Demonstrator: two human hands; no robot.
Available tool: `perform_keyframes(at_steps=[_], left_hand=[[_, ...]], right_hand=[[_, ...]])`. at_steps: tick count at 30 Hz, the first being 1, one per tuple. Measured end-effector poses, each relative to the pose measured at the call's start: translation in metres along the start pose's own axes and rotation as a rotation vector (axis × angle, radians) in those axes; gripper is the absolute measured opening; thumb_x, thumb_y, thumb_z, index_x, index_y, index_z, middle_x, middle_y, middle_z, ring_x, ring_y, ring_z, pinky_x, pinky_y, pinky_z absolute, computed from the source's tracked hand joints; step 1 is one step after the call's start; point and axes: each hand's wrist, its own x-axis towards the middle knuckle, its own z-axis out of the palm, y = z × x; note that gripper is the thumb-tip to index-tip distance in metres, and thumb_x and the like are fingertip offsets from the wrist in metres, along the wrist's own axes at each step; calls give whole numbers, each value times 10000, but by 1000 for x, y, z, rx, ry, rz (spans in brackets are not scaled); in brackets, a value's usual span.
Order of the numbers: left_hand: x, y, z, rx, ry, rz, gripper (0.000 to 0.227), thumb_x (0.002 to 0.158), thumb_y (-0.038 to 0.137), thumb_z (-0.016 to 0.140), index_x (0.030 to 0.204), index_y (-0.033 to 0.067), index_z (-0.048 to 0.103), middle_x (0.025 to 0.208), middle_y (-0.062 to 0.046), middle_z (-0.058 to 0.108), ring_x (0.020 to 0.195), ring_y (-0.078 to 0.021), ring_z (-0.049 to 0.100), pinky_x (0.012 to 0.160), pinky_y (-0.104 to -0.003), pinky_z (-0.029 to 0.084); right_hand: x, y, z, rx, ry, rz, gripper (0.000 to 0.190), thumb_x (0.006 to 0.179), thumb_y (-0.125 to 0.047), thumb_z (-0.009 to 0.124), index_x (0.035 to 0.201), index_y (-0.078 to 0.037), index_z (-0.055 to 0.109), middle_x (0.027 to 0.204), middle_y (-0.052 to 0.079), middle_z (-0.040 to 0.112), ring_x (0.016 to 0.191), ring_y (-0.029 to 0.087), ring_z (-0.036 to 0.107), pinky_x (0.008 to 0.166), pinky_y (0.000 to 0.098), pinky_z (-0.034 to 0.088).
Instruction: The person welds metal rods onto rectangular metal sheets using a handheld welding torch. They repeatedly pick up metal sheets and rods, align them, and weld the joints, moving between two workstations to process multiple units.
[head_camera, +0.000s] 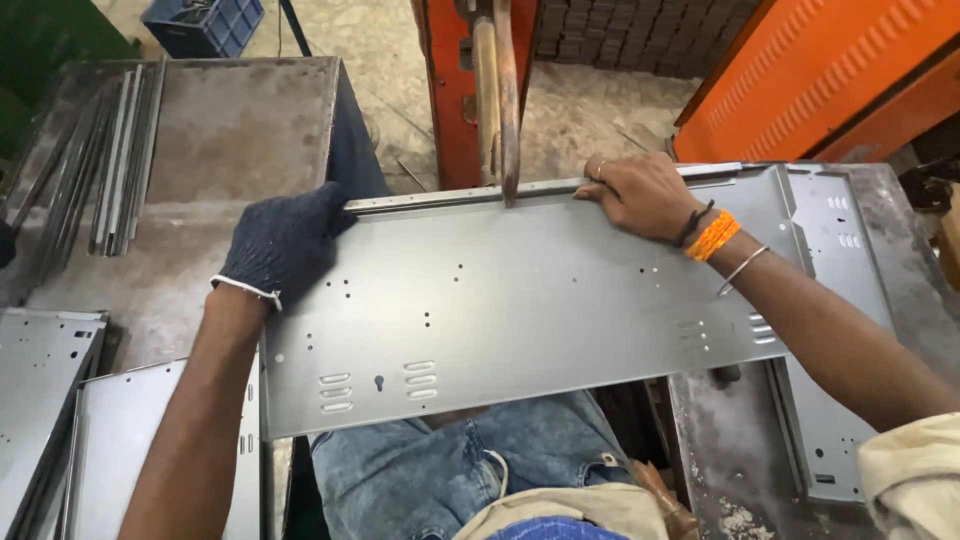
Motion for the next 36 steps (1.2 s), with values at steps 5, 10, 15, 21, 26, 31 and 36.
perform_keyframes(at_steps=[5, 10, 15, 21, 26, 31, 36], left_hand=[[-4, -2, 2, -11, 5, -15, 158, 956, 249, 630, 1051, 125, 651, 897, -203, 720, 848, -428, 692, 727, -566, 509], [-6, -1, 3, -7, 35, 11, 168, 962, 264, 636, 1065, 133, 659, 891, -199, 718, 843, -435, 685, 716, -573, 503], [-6, -4, 5, -19, 43, 18, 153, 986, 276, 622, 1051, 144, 665, 864, -200, 713, 844, -430, 687, 732, -563, 509], [-2, -10, 10, -20, 58, 46, 210, 951, 289, 632, 1097, 143, 673, 872, -216, 711, 829, -445, 683, 713, -565, 510], [-2, -12, 10, 38, 4, -6, 179, 970, 309, 635, 1050, 153, 672, 850, -209, 711, 825, -438, 690, 726, -560, 518], [-3, -10, 8, 40, 29, 8, 172, 971, 306, 632, 1050, 161, 680, 831, -203, 709, 795, -432, 692, 713, -553, 524], [-2, -13, 3, 43, -20, -46, 193, 1014, 331, 622, 1083, 164, 687, 838, -205, 715, 801, -426, 704, 741, -542, 540]], right_hand=[[-2, -5, 1, -9, -26, 23, 320, 1009, -348, 647, 905, -46, 634, 699, 141, 668, 652, 361, 640, 596, 493, 443], [-13, 1, -3, 6, -43, 51, 307, 1038, -339, 621, 993, -36, 642, 814, 151, 689, 772, 351, 663, 682, 472, 479], [-58, 44, -17, -16, 4, 112, 308, 1044, -326, 619, 1103, -27, 667, 943, 162, 693, 872, 345, 670, 780, 450, 516], [-101, 95, -34, -79, 118, 175, 317, 995, -327, 683, 1065, -18, 676, 993, 171, 694, 952, 379, 666, 824, 466, 518], [-106, 102, -41, -28, 28, 286, 320, 1028, -342, 644, 1088, -29, 674, 919, 197, 696, 878, 397, 671, 741, 475, 514], [-106, 101, -35, -129, 41, 299, 308, 1074, -336, 590, 1064, -36, 662, 833, 200, 681, 808, 401, 675, 714, 497, 501], [-107, 106, -28, -171, 32, 257, 276, 1101, -299, 556, 1066, -39, 644, 788, 207, 662, 769, 408, 664, 704, 513, 487]])
